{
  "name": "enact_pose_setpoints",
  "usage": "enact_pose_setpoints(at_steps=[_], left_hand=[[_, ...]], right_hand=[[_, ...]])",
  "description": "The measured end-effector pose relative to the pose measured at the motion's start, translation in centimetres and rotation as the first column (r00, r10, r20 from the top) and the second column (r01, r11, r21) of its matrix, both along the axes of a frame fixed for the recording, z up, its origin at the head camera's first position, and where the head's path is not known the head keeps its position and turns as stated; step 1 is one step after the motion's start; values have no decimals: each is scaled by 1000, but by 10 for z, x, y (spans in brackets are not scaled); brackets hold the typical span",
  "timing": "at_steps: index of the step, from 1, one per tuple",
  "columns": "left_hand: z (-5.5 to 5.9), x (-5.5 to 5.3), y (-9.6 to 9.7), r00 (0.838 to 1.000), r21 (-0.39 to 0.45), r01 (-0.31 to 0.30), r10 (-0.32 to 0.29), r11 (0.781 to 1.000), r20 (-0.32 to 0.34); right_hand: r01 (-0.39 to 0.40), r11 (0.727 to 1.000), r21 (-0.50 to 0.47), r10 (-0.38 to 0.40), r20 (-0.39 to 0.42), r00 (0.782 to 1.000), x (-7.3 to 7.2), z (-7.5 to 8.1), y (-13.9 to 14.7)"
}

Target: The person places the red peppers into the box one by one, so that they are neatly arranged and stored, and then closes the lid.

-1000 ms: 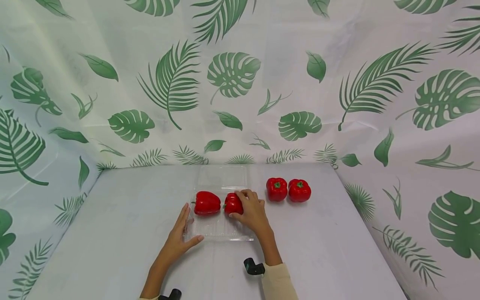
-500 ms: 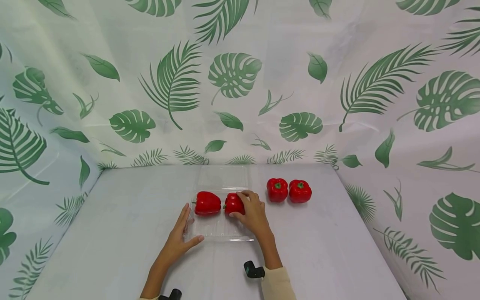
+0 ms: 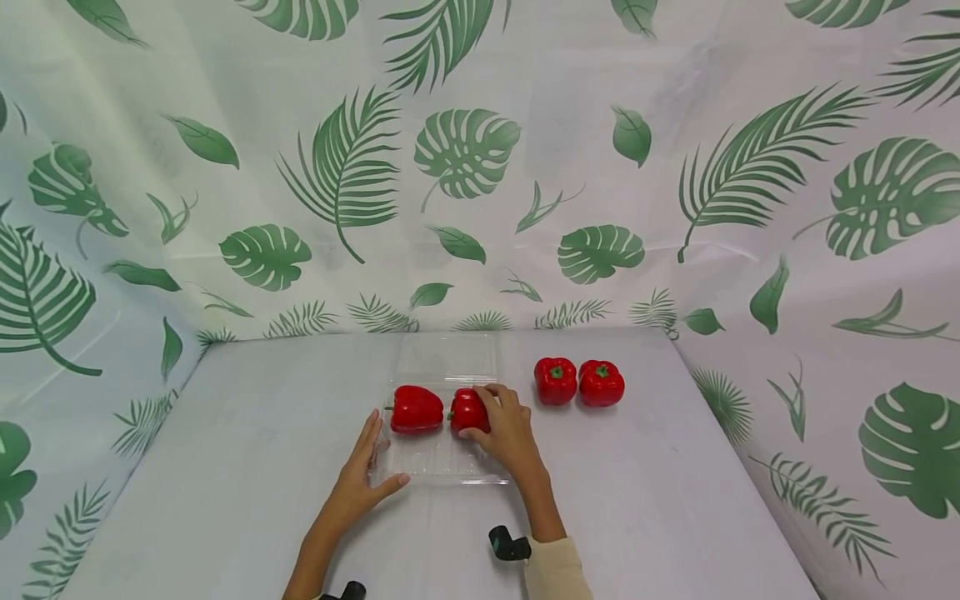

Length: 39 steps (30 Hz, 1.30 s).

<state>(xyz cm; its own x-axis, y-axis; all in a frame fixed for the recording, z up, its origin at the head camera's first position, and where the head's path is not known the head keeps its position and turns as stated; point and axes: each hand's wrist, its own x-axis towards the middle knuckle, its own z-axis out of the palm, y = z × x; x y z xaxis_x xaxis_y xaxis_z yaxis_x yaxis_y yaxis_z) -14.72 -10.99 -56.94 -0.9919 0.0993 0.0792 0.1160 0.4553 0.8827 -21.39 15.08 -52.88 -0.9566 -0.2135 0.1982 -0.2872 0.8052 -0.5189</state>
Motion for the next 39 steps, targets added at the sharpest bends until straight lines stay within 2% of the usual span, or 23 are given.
enact_pose_setpoints(at_steps=[16,28,39], left_hand=[[1,2,1,1000,3,1,-1,1000,0],[0,2,-1,1000,23,14,-14,1000,-4],[-1,1,-2,1000,18,19,-19,1000,-6]], right_hand=[[-2,999,38,4,-32,999,1,-1,-1],[-4,999,37,3,11,1000,1,-1,-1],[18,999,40,-18,-8,1000,3,-1,-3]])
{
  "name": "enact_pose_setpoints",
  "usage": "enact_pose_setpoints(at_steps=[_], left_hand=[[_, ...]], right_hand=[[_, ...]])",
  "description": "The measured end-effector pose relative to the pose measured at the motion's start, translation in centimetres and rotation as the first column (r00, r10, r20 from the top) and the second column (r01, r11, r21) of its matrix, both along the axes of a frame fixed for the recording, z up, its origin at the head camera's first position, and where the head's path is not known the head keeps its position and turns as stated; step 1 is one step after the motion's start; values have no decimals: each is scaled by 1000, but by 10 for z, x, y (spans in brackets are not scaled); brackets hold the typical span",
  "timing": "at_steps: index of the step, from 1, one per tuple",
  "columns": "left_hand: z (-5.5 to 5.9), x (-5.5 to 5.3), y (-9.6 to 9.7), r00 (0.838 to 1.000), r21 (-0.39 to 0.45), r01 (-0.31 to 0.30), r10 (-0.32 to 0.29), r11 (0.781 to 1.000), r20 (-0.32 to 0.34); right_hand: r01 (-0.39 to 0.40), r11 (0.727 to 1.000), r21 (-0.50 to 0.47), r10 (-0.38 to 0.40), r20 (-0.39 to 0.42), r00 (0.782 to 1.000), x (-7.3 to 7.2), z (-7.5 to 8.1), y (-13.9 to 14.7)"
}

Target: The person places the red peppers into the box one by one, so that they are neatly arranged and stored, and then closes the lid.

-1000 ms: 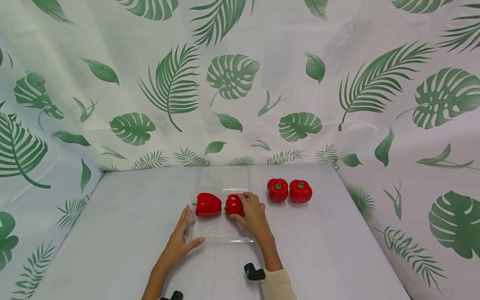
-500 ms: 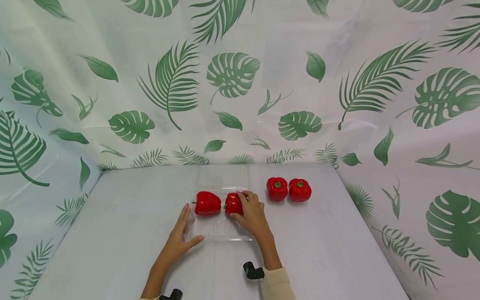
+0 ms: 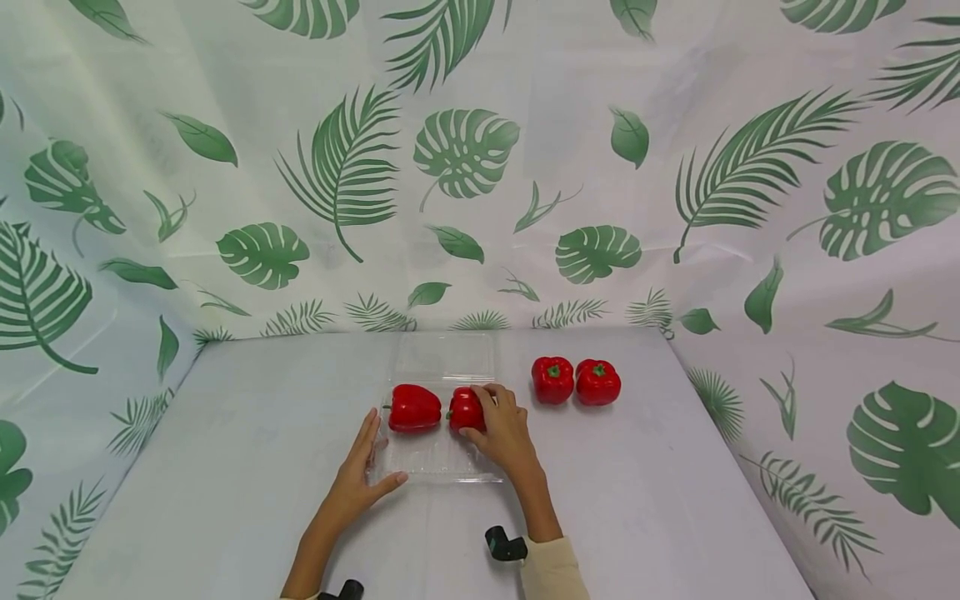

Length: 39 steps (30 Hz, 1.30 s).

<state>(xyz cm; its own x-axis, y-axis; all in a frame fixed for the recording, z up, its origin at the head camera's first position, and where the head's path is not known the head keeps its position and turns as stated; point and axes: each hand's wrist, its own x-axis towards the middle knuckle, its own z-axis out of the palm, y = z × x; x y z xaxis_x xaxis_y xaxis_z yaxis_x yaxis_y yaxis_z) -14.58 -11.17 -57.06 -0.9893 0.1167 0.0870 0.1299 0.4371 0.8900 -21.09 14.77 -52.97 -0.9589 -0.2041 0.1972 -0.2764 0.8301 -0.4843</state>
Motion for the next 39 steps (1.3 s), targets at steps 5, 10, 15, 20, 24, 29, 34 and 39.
enact_pose_setpoints(at_steps=[5,10,15,20,24,29,34,39], left_hand=[[0,0,0,1000,-2,2,-2,1000,-3],[1,0,0,1000,2,-3,3,1000,-1],[1,0,0,1000,6,-4,4,1000,5],[3,0,0,1000,8,-5,5,1000,10],[3,0,1,1000,11,-1,1,1000,6],[2,0,1,1000,11,-5,5,1000,3],[1,0,1,1000,-5,-6,7,1000,16],[1,0,1,1000,-15,-12,13,1000,19]], right_hand=[[2,1000,-9,-2,4,1000,1,0,0],[25,998,-50,-26,-25,999,2,-1,4],[87,987,-132,-110,-172,979,1,0,11],[185,937,-297,-270,-278,922,-1,2,21],[265,845,-464,-440,-322,838,-3,2,33],[374,679,-632,-647,-273,712,-7,3,48],[477,546,-688,-764,-177,620,-9,-2,66],[535,482,-694,-786,-74,614,-12,-9,81]])
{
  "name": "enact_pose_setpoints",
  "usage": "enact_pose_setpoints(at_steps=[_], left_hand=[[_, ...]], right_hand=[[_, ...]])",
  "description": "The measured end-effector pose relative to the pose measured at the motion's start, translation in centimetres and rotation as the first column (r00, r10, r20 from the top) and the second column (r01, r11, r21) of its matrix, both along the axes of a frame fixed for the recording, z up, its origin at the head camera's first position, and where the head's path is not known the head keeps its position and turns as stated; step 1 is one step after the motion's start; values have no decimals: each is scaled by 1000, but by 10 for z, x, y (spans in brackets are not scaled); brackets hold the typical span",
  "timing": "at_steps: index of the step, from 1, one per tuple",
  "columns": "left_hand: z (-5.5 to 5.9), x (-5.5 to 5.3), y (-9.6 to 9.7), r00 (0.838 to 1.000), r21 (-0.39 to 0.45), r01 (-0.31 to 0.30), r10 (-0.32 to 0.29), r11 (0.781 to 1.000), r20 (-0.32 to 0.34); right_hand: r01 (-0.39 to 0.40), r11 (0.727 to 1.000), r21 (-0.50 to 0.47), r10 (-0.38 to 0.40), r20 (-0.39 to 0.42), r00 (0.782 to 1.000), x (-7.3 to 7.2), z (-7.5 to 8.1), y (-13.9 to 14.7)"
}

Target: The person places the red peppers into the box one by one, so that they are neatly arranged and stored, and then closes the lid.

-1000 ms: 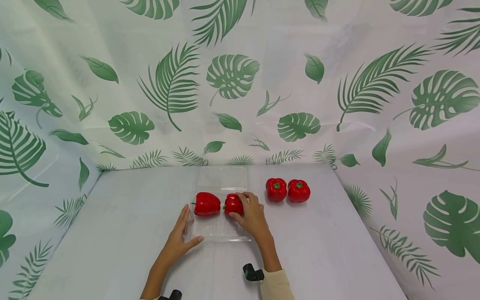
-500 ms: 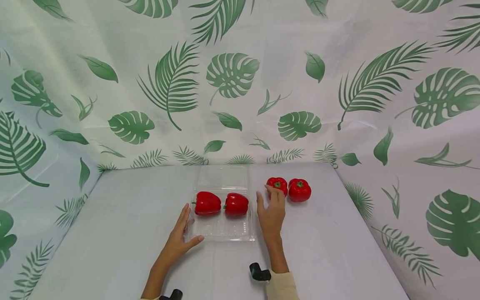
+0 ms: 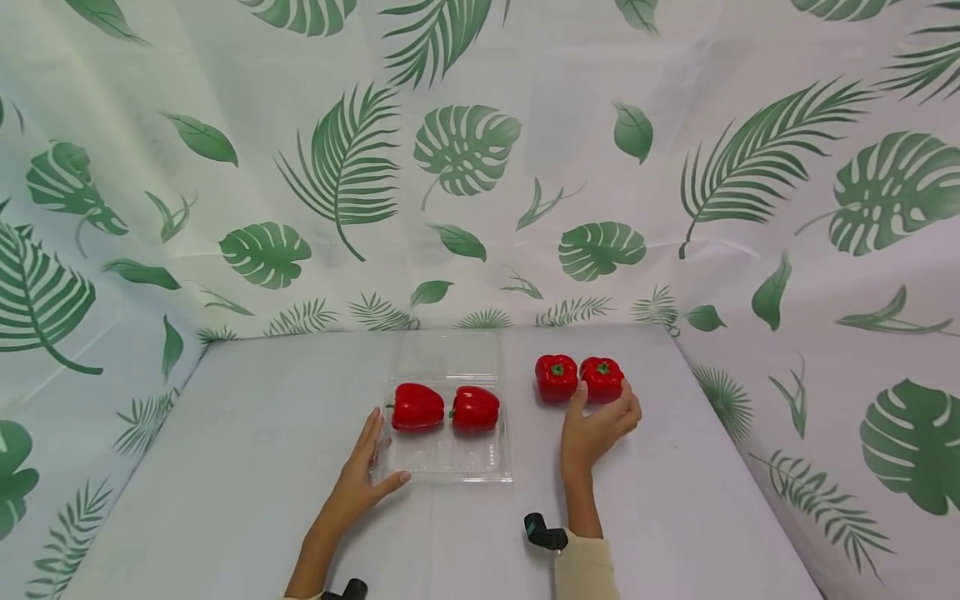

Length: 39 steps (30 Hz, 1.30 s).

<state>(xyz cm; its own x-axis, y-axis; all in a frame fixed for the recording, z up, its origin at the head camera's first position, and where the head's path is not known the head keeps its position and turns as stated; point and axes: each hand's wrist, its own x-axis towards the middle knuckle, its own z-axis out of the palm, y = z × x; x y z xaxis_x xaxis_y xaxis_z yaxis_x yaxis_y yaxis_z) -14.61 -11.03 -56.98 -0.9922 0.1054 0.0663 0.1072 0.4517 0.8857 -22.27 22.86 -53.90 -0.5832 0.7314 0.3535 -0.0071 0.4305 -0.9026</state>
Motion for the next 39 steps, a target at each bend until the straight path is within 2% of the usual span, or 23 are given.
enact_pose_setpoints(at_steps=[11,19,39], left_hand=[[0,0,1,1000,11,14,-14,1000,-3],[0,0,0,1000,11,11,-11,1000,-3],[1,1,1,1000,20,6,-6,1000,-3]], right_hand=[[-43,990,-137,58,108,992,-10,-13,22],[-71,974,-213,94,100,991,-14,-17,27],[-121,962,-243,141,68,988,-19,-20,29]])
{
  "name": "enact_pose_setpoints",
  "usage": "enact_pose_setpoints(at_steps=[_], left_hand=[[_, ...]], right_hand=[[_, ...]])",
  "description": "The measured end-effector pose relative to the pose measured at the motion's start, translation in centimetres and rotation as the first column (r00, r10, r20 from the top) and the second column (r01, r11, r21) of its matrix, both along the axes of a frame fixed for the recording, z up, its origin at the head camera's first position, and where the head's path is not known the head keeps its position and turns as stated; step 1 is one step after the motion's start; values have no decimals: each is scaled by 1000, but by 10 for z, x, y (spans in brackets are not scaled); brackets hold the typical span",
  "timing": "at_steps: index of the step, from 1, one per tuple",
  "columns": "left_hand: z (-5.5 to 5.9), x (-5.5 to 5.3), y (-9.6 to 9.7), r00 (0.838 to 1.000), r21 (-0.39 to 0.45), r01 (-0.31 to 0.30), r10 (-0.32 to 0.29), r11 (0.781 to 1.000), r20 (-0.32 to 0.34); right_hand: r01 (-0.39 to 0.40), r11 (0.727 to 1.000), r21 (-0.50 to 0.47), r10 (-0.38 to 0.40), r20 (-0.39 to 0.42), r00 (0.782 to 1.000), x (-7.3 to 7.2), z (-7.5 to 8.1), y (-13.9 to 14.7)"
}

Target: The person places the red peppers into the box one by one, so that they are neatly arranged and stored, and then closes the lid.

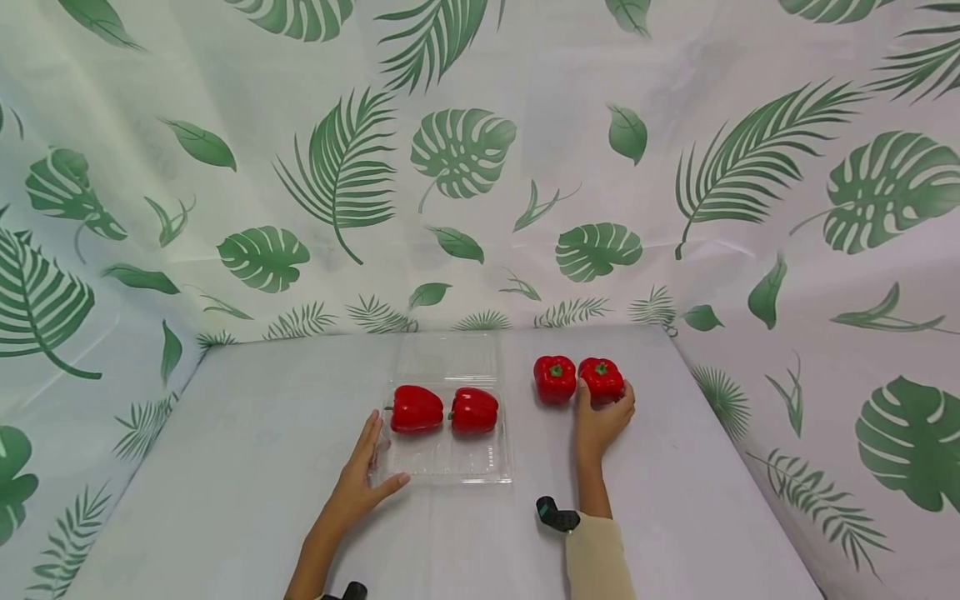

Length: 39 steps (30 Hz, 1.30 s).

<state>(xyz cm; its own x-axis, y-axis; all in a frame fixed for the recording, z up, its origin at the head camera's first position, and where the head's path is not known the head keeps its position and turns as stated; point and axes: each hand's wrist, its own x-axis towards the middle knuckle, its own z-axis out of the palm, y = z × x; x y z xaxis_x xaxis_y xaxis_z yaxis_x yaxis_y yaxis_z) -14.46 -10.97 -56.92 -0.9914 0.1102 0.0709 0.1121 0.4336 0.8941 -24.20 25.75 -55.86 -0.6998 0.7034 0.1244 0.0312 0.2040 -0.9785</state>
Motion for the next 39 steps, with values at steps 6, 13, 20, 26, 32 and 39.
enact_pose_setpoints(at_steps=[6,13,20,26,32,39], left_hand=[[1,0,0,1000,9,0,0,1000,3],[-1,-1,1,1000,3,-2,2,1000,-2],[-1,-2,0,1000,-10,-6,6,1000,4],[0,-1,0,1000,-7,-5,5,1000,9],[1,0,0,1000,-1,-5,5,1000,7],[3,0,0,1000,4,-4,4,1000,0]], right_hand=[[38,999,-19,-38,-21,999,1,-1,0],[84,996,-32,-86,-55,995,9,7,-2],[86,996,-23,-88,-126,988,16,19,-4],[10,998,-63,-23,-211,977,22,34,-7],[-92,993,-80,69,-247,966,28,47,-15],[-223,974,-37,207,-257,944,33,51,-25]])
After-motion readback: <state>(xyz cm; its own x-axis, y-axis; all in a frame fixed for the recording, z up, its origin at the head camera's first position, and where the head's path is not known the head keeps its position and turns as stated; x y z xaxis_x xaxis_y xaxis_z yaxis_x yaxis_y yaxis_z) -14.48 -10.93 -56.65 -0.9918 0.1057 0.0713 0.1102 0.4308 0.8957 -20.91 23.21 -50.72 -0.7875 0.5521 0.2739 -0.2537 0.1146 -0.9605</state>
